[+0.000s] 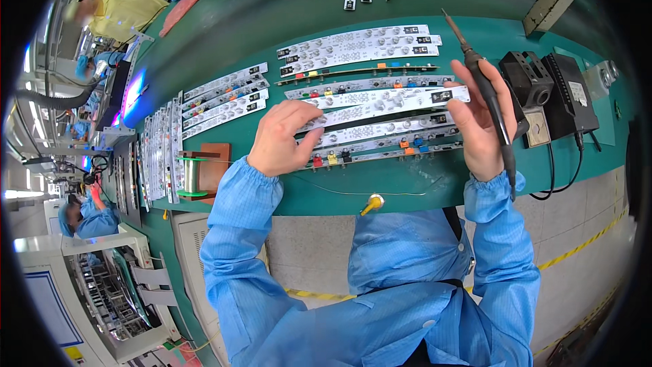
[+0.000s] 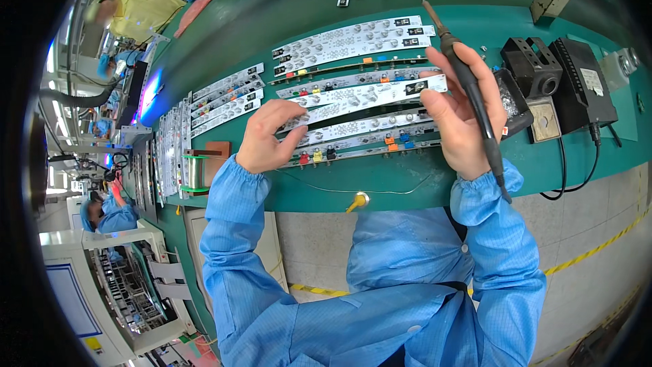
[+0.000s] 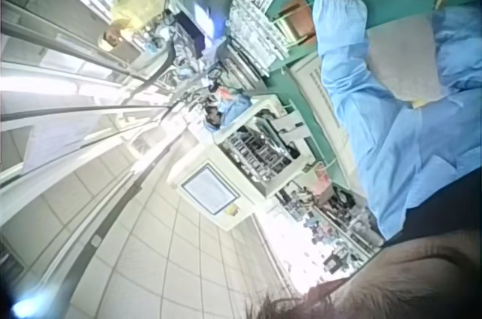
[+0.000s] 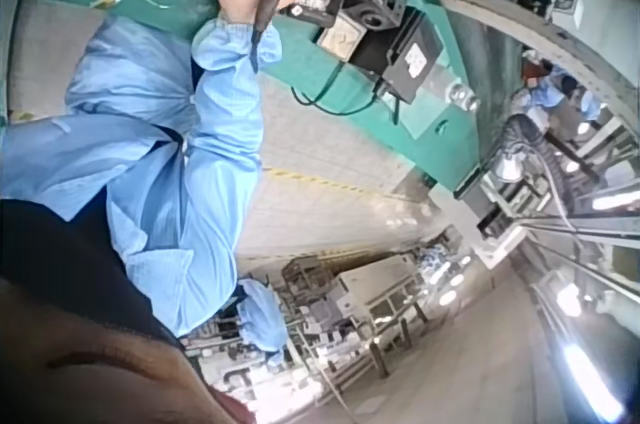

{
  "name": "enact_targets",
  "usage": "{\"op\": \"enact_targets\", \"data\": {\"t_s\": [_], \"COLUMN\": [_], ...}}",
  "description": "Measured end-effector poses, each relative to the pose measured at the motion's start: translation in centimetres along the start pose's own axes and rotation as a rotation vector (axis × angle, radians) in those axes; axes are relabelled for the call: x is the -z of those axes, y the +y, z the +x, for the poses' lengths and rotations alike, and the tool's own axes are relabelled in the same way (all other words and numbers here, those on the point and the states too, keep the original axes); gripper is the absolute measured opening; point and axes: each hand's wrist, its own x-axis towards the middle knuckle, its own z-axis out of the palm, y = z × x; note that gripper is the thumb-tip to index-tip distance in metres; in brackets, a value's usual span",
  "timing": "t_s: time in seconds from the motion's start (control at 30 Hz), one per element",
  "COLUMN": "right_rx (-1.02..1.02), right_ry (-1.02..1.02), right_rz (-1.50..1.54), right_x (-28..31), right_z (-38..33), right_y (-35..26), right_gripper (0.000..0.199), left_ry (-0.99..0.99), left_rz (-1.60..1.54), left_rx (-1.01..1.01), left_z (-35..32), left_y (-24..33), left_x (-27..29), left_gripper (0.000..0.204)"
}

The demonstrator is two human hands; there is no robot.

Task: Solder electronic components onto narrow circuit board strips at a manual assembly station.

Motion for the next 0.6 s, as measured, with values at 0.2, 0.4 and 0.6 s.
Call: {"op": "enact_targets", "data": {"t_s": [0.2, 0.4, 0.6], "right_rx": [-0.010, -0.100, -0.136], "right_ry": [0.048, 0.054, -0.065], "right_rz": [-0.050, -0.164, -0.431], "right_x": [0.3, 1.8, 5.8], "right_z": [-0.7, -2.1, -6.9], "right_y": [0.2, -0.9, -1.6], "right_gripper": [0.050, 0.049, 0.048], "left_ry": [0.089, 0.092, 0.036], "left_rz": [0.000, -0.113, -0.137], "left_rx": [0.067, 0.137, 0.144], "left_z": [-1.2, -3.5, -7.2], "left_y": [0.8, 1.6, 3.7], "left_x": [1.4, 2.6, 1.0], "left_gripper": [0.034, 0.030, 0.024]}}
